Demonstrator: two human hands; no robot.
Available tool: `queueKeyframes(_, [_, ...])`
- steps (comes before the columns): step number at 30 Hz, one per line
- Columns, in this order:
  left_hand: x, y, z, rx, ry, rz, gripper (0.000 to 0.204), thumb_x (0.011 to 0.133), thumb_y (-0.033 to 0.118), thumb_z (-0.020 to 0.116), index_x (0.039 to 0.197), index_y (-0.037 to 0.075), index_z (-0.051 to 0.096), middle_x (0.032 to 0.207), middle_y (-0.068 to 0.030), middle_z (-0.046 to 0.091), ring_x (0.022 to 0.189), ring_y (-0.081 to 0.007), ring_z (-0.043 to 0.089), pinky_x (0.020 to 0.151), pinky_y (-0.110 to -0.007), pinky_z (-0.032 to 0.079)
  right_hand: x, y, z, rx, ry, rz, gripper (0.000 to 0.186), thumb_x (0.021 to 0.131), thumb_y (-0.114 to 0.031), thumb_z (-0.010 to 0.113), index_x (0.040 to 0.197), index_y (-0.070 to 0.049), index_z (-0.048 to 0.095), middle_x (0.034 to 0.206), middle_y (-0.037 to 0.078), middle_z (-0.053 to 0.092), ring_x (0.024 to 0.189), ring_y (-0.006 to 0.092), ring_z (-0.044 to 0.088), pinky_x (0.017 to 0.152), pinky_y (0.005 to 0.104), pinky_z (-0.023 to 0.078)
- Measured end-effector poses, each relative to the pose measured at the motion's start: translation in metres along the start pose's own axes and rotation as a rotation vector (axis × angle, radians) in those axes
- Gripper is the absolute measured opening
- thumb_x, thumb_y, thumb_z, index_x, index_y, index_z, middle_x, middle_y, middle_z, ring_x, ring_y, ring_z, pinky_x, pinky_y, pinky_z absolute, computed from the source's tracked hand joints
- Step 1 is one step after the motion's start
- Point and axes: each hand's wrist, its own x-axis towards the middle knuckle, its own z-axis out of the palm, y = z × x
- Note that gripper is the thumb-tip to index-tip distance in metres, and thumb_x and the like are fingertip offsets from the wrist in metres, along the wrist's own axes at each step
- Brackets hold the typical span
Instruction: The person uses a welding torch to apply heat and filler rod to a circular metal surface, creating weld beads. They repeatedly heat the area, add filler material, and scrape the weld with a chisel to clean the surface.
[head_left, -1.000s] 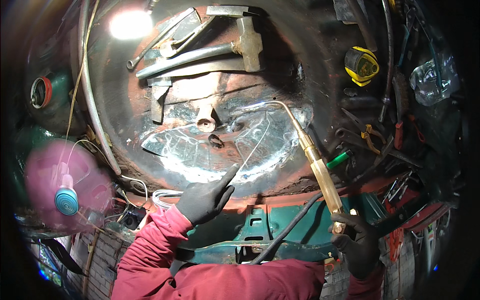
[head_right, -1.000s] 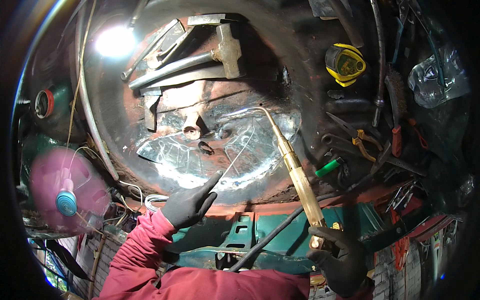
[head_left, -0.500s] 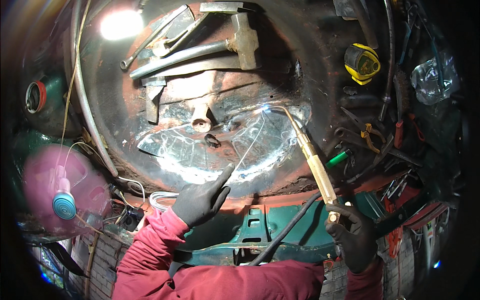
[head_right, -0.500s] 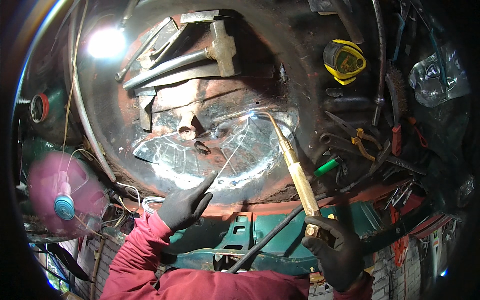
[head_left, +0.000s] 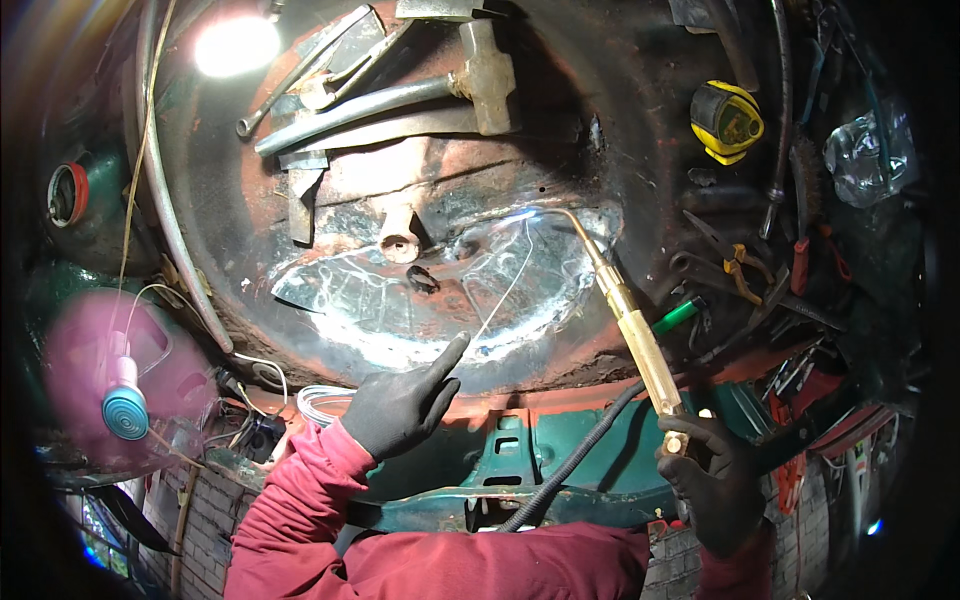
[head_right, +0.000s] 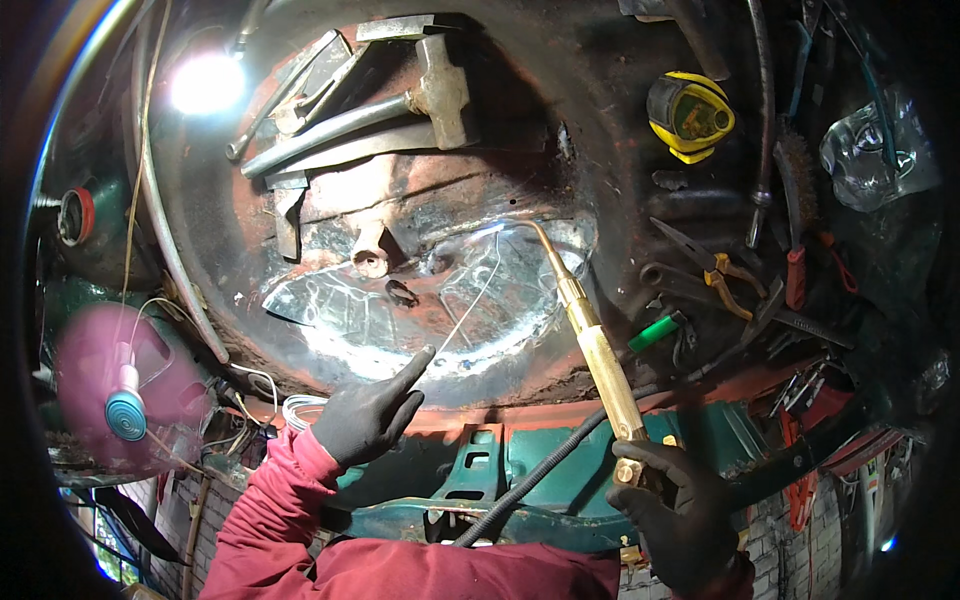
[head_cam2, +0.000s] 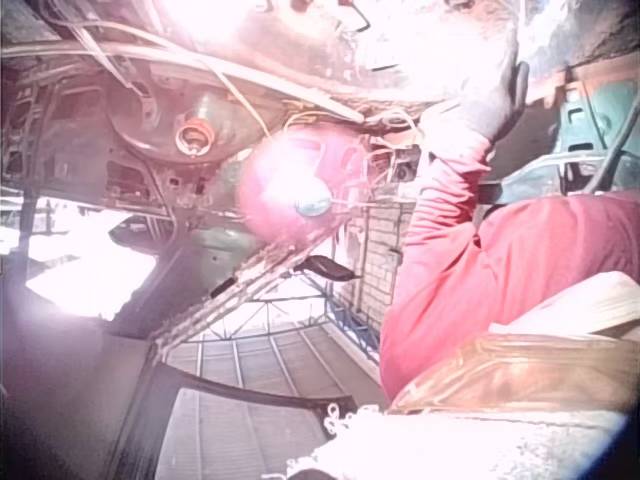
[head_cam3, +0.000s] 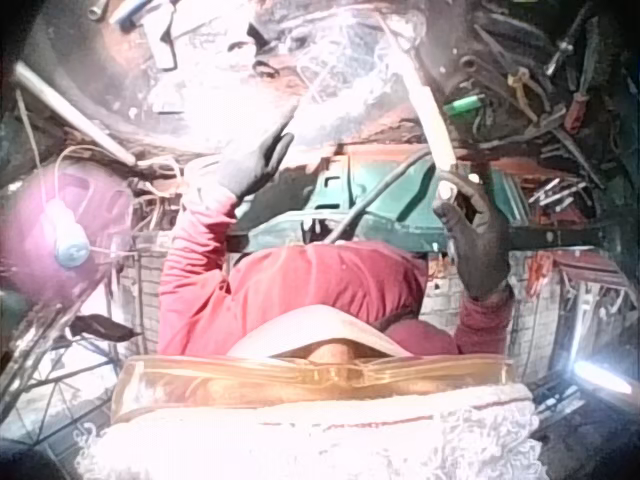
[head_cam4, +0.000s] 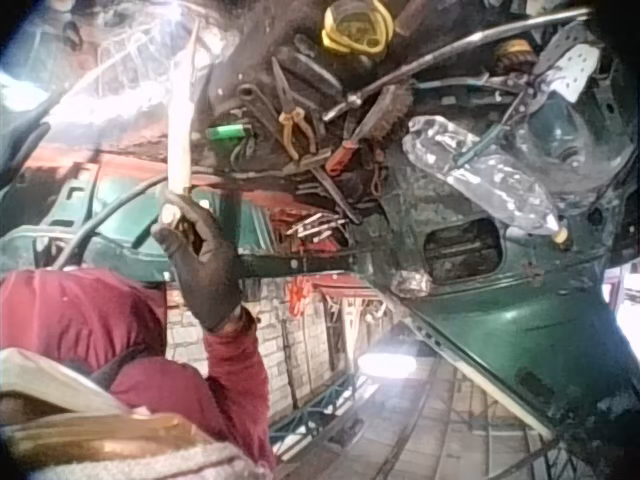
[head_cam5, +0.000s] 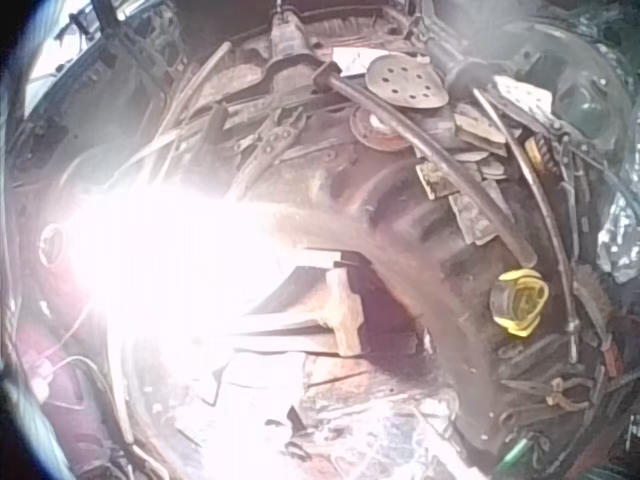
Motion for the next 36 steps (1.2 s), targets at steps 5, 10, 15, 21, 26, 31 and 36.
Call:
queueKeyframes(5, [-0.001,-0.004,0.001,-0.036,0.001,-0.011,0.066,0.113,0.029,0.06,0.173,0.016,0.037,0.093,-0.0224,0.077,0.075,-0.0429,0.074,0.067,-0.054,0.057,-0.013,-0.02,0.0,-0.008,0.025,-0.031,0.045,0.091,0.0,0.076,0.136,0.0,0.07,0.102,0.006,0.071,0.081,0.006,0.062,0.07,0.0224,0.052])
queueKeyframes(10, [-0.001,-0.005,-0.002,-0.033,0.019,-0.012,0.067,0.113,0.029,0.059,0.175,0.019,0.035,0.094,-0.0266,0.076,0.075,-0.0452,0.074,0.066,-0.054,0.056,-0.008,-0.032,0.0,0.013,0.002,-0.067,0.044,0.092,0.0,0.077,0.136,0.0,0.07,0.101,0.005,0.071,0.079,0.0055,0.061,0.069,0.0223,0.051])
queueKeyframes(15, [0.002,-0.005,-0.005,-0.029,-0.001,-0.016,0.066,0.112,0.03,0.06,0.172,0.015,0.039,0.091,-0.0205,0.077,0.076,-0.0419,0.075,0.066,-0.054,0.057,-0.001,-0.03,0.002,0.067,0.026,-0.023,0.042,0.094,-0.002,0.077,0.136,0.001,0.07,0.096,0.003,0.071,0.073,0.003,0.057,0.062,0.0208,0.047])
queueKeyframes(21, [0.002,-0.007,-0.002,-0.057,0.009,-0.013,0.066,0.113,0.031,0.059,0.174,0.018,0.036,0.092,-0.0246,0.077,0.076,-0.0446,0.075,0.068,-0.055,0.056,0.002,-0.041,0.005,0.002,0.033,0.02,0.04,0.095,-0.004,0.076,0.135,0.002,0.07,0.09,0.001,0.067,0.068,0.0019,0.053,0.059,0.0204,0.043])
queueKeyframes(26, [0.002,-0.005,-0.006,-0.083,-0.006,-0.022,0.066,0.114,0.03,0.057,0.175,0.019,0.034,0.091,-0.0251,0.077,0.074,-0.0445,0.075,0.068,-0.054,0.057,0.01,-0.037,0.003,-0.054,-0.017,-0.02,0.039,0.097,-0.007,0.078,0.135,0.002,0.071,0.099,0.003,0.067,0.081,0.0059,0.058,0.072,0.0246,0.048])
queueKeyframes(31, [0.002,-0.01,-0.001,-0.042,0.028,0.007,0.066,0.114,0.03,0.056,0.175,0.019,0.034,0.084,-0.0238,0.075,0.069,-0.0427,0.075,0.066,-0.053,0.058,0.012,-0.038,0.005,-0.07,-0.026,-0.021,0.038,0.097,-0.006,0.077,0.134,0.001,0.072,0.093,-0.001,0.065,0.076,0.0046,0.055,0.067,0.0244,0.045])
queueKeyframes(36, [0.004,-0.007,-0.005,-0.073,-0.012,-0.019,0.066,0.114,0.03,0.056,0.175,0.018,0.034,0.081,-0.0247,0.074,0.069,-0.0437,0.075,0.066,-0.053,0.058,0.015,-0.035,0.006,-0.098,-0.021,-0.056,0.037,0.096,-0.004,0.075,0.133,0.0,0.072,0.086,-0.003,0.063,0.069,0.003,0.052,0.061,0.0239,0.043])
